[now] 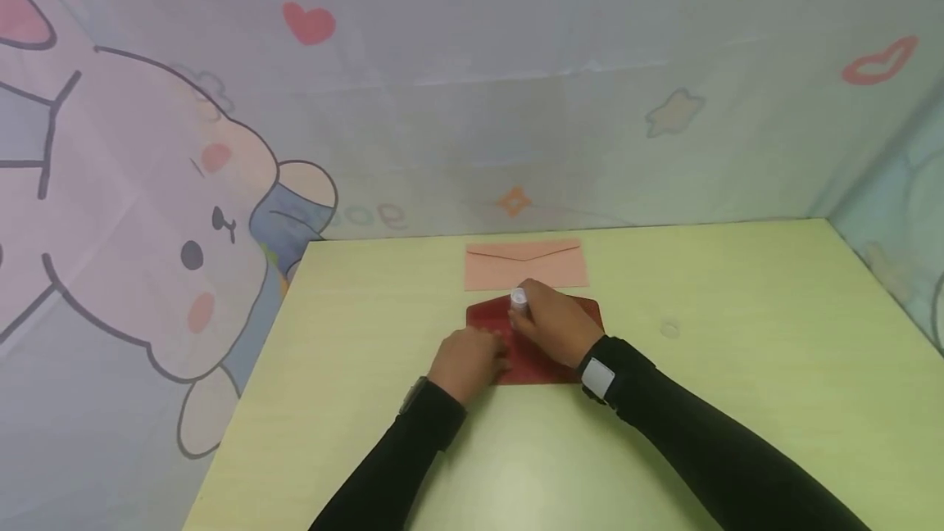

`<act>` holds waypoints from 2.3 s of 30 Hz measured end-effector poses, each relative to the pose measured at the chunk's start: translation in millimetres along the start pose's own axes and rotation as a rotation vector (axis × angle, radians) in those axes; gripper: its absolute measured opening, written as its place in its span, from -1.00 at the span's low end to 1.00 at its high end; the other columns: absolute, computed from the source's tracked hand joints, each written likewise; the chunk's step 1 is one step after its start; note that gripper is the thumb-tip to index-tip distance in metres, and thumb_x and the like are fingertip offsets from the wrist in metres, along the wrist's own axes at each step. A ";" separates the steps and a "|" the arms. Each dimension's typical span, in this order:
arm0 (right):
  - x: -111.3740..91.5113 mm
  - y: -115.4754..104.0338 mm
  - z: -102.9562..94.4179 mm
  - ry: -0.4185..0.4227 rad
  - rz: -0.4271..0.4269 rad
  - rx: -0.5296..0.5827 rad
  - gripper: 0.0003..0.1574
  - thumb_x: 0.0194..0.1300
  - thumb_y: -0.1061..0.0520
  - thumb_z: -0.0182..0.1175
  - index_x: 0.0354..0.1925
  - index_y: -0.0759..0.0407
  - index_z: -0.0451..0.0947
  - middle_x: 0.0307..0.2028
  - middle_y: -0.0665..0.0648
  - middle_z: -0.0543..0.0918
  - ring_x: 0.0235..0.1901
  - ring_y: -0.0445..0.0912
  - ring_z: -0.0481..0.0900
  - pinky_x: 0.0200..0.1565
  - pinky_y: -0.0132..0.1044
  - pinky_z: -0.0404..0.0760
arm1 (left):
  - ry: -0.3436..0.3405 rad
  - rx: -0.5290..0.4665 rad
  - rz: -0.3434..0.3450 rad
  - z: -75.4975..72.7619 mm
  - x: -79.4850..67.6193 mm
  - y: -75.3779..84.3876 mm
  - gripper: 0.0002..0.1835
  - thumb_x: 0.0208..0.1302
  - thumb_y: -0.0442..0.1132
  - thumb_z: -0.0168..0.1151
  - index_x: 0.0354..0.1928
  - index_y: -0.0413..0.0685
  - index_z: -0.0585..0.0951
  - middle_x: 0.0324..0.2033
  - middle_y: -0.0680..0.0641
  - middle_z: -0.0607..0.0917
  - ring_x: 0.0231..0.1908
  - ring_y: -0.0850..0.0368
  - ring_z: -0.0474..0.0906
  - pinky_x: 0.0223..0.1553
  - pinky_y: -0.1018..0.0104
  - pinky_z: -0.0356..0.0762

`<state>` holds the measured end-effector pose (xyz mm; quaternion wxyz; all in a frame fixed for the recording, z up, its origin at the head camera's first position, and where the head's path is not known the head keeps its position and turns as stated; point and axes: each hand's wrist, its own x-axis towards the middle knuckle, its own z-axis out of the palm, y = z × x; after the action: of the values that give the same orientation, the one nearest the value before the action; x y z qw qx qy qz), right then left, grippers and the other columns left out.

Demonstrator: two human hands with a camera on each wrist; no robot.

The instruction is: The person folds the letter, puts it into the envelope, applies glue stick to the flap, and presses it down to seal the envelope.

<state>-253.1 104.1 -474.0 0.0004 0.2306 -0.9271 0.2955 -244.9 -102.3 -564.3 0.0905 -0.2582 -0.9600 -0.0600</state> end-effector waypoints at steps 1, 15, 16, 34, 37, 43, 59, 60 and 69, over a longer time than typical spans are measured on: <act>-0.7 -0.3 0.8 -0.005 -0.001 -0.020 -0.73 0.63 0.12 0.27 0.07 0.31 0.53 -0.21 0.16 0.65 -0.28 -0.06 0.58 -0.08 -0.12 0.70 | -0.002 0.000 -0.002 -1.8 0.7 1.9 -0.71 0.36 0.14 0.65 -0.43 0.26 0.79 -0.58 0.17 0.72 -0.54 0.14 0.64 -0.49 0.19 0.66; -20.7 20.0 -8.5 0.043 -0.024 -0.109 -0.79 0.59 0.17 0.26 -0.04 0.27 0.44 -0.26 0.13 0.56 -0.36 -0.09 0.54 -0.18 -0.14 0.68 | 0.015 0.009 -0.001 -19.1 -3.2 8.8 -0.69 0.29 0.10 0.72 -0.44 0.19 0.77 -0.59 0.17 0.70 -0.54 0.16 0.64 -0.50 0.14 0.67; -22.2 22.2 -10.3 0.050 -0.026 -0.115 -0.78 0.58 0.18 0.28 -0.03 0.28 0.44 -0.26 0.14 0.57 -0.35 -0.09 0.55 -0.16 -0.13 0.69 | 0.017 0.011 0.001 -18.9 -3.1 8.6 -0.69 0.28 0.10 0.72 -0.44 0.19 0.77 -0.59 0.17 0.70 -0.54 0.16 0.63 -0.50 0.15 0.67; -14.2 16.4 -5.4 0.048 -0.012 -0.025 -0.73 0.64 0.16 0.25 0.08 0.37 0.50 -0.19 0.18 0.66 -0.24 -0.06 0.63 -0.06 -0.07 0.74 | -0.043 0.002 -0.013 14.7 11.0 8.2 -0.75 0.36 0.12 0.66 -0.38 0.27 0.81 -0.53 0.19 0.76 -0.44 0.14 0.73 -0.43 0.18 0.71; -15.6 15.5 -2.5 0.067 -0.029 -0.073 -0.77 0.60 0.18 0.28 0.01 0.32 0.49 -0.24 0.15 0.60 -0.31 -0.09 0.58 -0.13 -0.12 0.71 | -0.028 -0.008 -0.017 5.4 8.1 13.9 -0.77 0.34 0.10 0.69 -0.36 0.25 0.82 -0.51 0.17 0.78 -0.43 0.13 0.74 -0.41 0.17 0.73; -24.1 20.1 -10.2 0.088 -0.019 -0.104 -0.77 0.58 0.18 0.30 -0.02 0.29 0.46 -0.25 0.14 0.58 -0.35 -0.09 0.57 -0.15 -0.12 0.71 | -0.027 -0.036 -0.035 10.0 10.2 6.9 -0.79 0.32 0.12 0.70 -0.34 0.29 0.85 -0.54 0.23 0.75 -0.47 0.20 0.67 -0.46 0.25 0.66; -44.6 39.9 -33.2 0.106 0.089 0.011 -0.77 0.64 0.12 0.31 0.05 0.27 0.59 -0.15 0.14 0.76 -0.15 -0.04 0.69 0.02 -0.02 0.75 | -0.043 -0.073 -0.067 -6.9 5.7 16.4 -0.70 0.36 0.08 0.67 -0.45 0.23 0.75 -0.59 0.22 0.66 -0.50 0.27 0.53 -0.44 0.29 0.57; -47.3 40.3 -36.0 0.131 0.109 0.053 -0.76 0.65 0.10 0.32 0.08 0.26 0.61 -0.11 0.16 0.79 -0.11 -0.01 0.71 0.04 -0.01 0.75 | -0.053 -0.088 -0.076 2.3 9.0 14.1 -0.67 0.38 0.09 0.66 -0.49 0.25 0.73 -0.63 0.24 0.62 -0.54 0.30 0.48 -0.47 0.31 0.53; -73.1 26.5 -49.2 0.291 0.331 0.780 -0.52 0.73 0.03 0.28 0.39 0.28 0.53 0.29 0.17 0.67 0.17 -0.16 0.77 0.19 -0.50 0.75 | -0.029 0.090 -0.071 -32.9 20.6 34.0 -0.60 0.43 -0.04 0.47 -0.62 0.12 0.65 -0.60 0.09 0.67 -0.53 0.13 0.62 -0.54 0.07 0.67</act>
<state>-205.8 181.3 -457.9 -0.0034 0.0183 -0.7611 0.6483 -240.5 -68.5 -525.6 0.0857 -0.2204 -0.9715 -0.0164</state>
